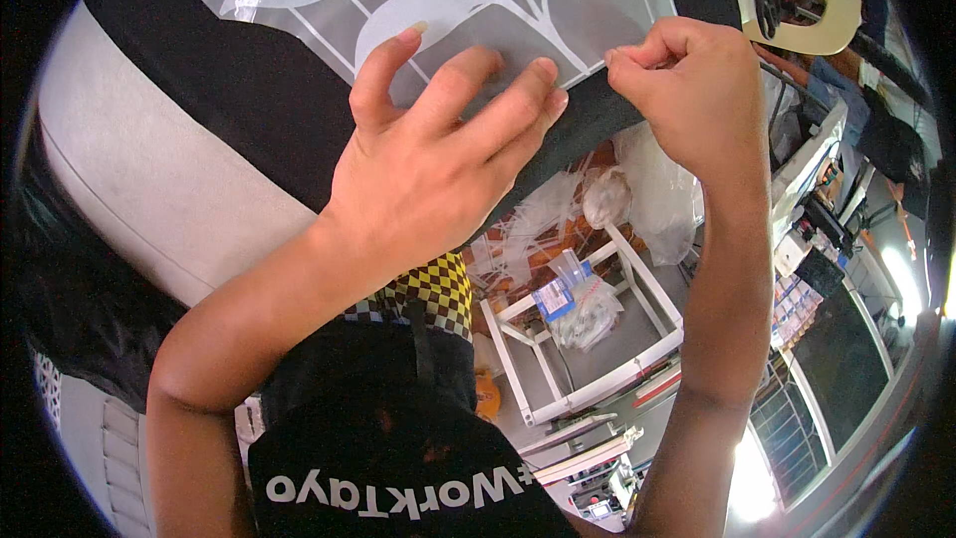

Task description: The person places a black tote bag on a worktable, aligns a white floral design film on it, and uses a small blade to carefully cut and weed the edges of the film by hand.

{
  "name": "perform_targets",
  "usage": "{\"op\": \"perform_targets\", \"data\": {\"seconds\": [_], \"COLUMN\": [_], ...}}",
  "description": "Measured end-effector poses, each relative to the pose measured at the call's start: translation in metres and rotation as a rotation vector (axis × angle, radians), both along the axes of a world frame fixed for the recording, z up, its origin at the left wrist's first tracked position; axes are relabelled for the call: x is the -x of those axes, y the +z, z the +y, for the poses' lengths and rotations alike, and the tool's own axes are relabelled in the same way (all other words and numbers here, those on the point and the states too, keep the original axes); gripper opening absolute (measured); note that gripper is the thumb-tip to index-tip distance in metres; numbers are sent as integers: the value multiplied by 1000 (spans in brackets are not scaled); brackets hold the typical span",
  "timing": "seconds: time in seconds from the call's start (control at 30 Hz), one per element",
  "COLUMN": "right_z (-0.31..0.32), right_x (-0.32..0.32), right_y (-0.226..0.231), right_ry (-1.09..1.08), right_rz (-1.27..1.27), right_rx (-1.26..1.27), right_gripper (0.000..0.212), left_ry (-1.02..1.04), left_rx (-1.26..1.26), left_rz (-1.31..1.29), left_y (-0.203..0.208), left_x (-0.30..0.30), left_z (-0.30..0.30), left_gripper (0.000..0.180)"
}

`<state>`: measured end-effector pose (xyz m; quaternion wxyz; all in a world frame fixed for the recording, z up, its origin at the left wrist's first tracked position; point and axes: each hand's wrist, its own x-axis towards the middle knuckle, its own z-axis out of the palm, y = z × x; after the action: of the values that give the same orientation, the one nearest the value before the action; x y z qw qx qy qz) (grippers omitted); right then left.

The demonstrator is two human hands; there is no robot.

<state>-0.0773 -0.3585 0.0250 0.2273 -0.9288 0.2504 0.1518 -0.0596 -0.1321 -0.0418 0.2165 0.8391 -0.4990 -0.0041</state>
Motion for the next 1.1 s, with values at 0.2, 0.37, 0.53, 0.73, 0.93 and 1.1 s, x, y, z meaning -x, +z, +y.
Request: {"op": "perform_targets", "data": {"seconds": [0.2,0.37,0.53,0.73,0.93,1.1], "right_z": [9,14,-5,7,21,-1], "right_x": [6,5,6,10,13,6], "right_y": [2,4,-1,-4,-1,2], "right_ry": [59,56,-10,62,78,27], "right_rz": [-19,-61,-47,-104,-77,-75], "right_rx": [-9,-13,69,17,-27,101], "right_gripper": [18,17,16,17,17,16], "left_ry": [3,1,-15,-18,3,-7], "left_rx": [-9,-28,-41,-44,-45,-36], "left_rz": [3,14,10,16,11,6], "left_y": [0,0,3,2,2,4], "left_x": [1,0,-1,-1,1,-1], "left_z": [1,0,3,2,3,2], "left_gripper": [49,50,53,52,51,52]}}
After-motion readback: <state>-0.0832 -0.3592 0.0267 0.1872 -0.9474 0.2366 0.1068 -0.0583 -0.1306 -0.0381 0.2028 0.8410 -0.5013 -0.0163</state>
